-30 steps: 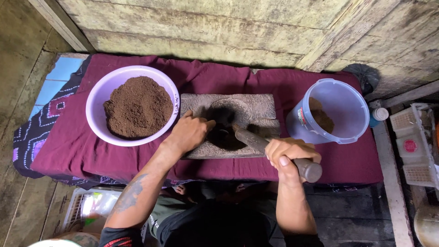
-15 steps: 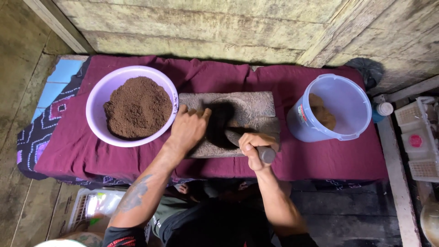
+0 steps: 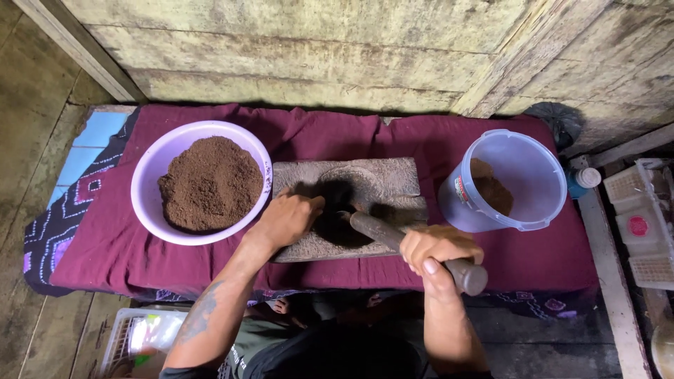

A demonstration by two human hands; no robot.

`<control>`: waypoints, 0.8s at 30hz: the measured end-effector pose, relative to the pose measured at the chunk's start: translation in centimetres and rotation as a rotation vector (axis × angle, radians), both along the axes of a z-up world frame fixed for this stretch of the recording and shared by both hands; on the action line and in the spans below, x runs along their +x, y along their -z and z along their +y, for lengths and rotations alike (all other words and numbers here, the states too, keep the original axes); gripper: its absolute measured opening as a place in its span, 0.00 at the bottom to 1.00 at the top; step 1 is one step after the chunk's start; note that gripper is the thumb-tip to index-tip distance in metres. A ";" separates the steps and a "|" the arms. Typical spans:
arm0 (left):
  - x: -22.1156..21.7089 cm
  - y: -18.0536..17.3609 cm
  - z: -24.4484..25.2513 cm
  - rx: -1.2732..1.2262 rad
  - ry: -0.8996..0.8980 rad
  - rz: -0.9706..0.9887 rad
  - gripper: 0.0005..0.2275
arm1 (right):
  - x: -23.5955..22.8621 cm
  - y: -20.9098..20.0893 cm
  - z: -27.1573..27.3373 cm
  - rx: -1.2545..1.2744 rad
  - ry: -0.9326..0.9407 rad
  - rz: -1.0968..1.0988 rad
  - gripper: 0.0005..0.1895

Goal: Grinding brown powder in a stone mortar with a pestle and transferring it between bowls using a spoon.

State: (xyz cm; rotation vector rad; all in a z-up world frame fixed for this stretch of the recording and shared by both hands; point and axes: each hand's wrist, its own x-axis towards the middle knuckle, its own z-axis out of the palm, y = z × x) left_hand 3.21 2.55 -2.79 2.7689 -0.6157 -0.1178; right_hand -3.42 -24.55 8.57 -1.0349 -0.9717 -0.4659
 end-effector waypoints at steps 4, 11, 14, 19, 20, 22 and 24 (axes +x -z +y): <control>-1.8 -3.9 1.3 -0.025 0.022 -0.013 0.10 | 1.1 5.2 -0.1 0.010 -0.041 0.043 0.17; -2.3 -5.6 1.7 0.017 0.013 -0.248 0.08 | 3.8 8.9 4.5 -0.053 -0.023 0.012 0.19; -0.9 -3.6 0.9 0.049 0.029 -0.335 0.09 | 3.3 8.9 4.1 -0.040 0.005 -0.013 0.19; 1.2 1.3 0.1 0.169 0.078 -0.466 0.12 | 1.6 7.4 3.0 -0.013 0.059 0.005 0.20; 1.4 1.3 -0.1 0.183 0.091 -0.408 0.14 | 1.5 6.8 2.7 -0.043 0.052 0.003 0.19; 1.3 0.7 -0.7 0.195 0.105 -0.347 0.15 | 1.2 5.1 2.1 -0.075 0.047 0.006 0.19; 0.8 -0.4 -1.2 0.193 0.148 -0.289 0.16 | 1.0 2.9 1.7 -0.103 0.031 -0.014 0.18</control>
